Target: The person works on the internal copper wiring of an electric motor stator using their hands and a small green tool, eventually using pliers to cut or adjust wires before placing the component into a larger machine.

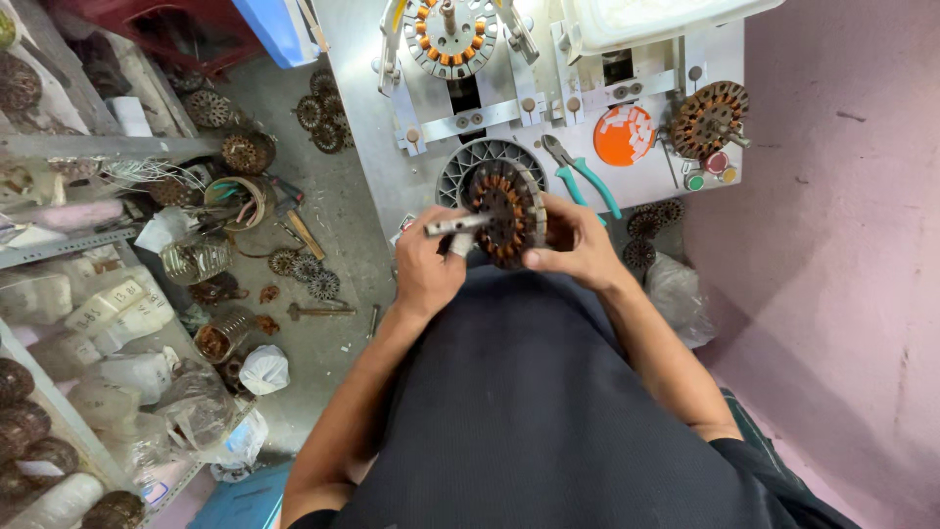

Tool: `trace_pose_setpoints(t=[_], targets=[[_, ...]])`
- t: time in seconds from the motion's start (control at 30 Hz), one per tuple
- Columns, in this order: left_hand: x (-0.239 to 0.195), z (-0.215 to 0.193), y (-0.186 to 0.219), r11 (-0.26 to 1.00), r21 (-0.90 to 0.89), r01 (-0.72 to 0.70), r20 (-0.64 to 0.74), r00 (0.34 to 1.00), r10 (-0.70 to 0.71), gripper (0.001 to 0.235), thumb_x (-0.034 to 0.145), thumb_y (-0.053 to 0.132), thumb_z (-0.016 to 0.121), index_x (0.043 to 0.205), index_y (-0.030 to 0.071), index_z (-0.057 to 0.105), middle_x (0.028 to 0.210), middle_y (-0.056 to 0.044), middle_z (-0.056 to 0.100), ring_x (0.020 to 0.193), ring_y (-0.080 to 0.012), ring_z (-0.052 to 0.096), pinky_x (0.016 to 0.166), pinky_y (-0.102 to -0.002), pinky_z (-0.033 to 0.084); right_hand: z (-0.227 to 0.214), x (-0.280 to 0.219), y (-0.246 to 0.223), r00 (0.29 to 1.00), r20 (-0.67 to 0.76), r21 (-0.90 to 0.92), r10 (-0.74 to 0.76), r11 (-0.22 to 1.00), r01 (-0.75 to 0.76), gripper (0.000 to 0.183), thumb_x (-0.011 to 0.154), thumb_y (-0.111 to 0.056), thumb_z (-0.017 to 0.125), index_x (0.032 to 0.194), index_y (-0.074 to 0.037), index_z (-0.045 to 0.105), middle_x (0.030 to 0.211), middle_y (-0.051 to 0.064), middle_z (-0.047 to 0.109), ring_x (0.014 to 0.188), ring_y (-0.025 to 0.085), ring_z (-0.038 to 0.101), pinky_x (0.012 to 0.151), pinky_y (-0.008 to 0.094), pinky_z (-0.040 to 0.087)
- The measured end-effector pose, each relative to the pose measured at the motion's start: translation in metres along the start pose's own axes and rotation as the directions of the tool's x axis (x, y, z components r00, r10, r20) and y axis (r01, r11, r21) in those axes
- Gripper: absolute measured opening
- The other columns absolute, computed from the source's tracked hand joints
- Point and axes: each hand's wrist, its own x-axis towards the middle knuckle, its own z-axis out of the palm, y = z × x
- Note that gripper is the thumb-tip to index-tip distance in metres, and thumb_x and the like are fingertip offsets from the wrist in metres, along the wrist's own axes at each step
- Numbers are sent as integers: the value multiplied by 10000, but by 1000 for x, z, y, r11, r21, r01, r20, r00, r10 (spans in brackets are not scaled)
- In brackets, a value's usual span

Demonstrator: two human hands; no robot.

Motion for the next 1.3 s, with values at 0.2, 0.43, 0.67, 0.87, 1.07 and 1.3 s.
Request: trace_pose_setpoints(t=[0.2,0.43,0.67,0.87,1.07,1.3], targets=[[47,-27,-64,970,-233,62,414,909,41,144,908,65,722,1041,10,730,930,-72,715,884,-199,661,797,-332,522,-1,5,-27,976,109,-717,-190,665,209,766,675,-301,946,1267,53,612,1131,148,657,1006,225,692,894,329,564],[58,-38,-65,968,-22,252,323,918,-231,156,907,121,784,1056,72,785,968,-37,732,797,-168,614,726,-304,489,14,13,-11,957,66,-866,-282,461,195,774,679,-317,969,1285,26,632,1146,177,666,1011,314,667,833,385,554],[23,-13,-7,966,-232,-114,174,972,157,1122,687,303,963,1578,115,307,1627,-158,343,1485,-361,381,1237,-439,366,-59,19,50,763,-572,-519,-301,853,-51,230,997,-144,701,1169,-6,635,1000,101,721,835,247,711,719,382,595],[25,13,-5,974,-157,-163,227,954,196,1287,650,316,987,1631,135,173,1699,-155,245,1556,-371,358,1281,-431,376,-100,65,118,930,-235,-948,-283,278,-155,316,920,-119,711,1220,-54,638,1012,233,698,926,440,683,796,504,537],[31,1,-10,985,-88,-148,271,948,166,1149,635,226,932,1572,134,274,1643,-101,376,1485,-346,462,1181,-412,476,-86,79,132,918,-176,-961,-355,266,-81,449,898,-308,716,1281,-105,598,1091,271,685,953,493,654,775,556,523],[35,-8,-13,978,-139,-154,311,931,191,1173,584,281,963,1547,147,307,1597,-111,414,1445,-359,474,1144,-438,477,-76,68,111,844,-279,-938,-458,317,-138,440,888,-153,727,1287,-82,554,964,225,688,882,416,688,755,523,535]])
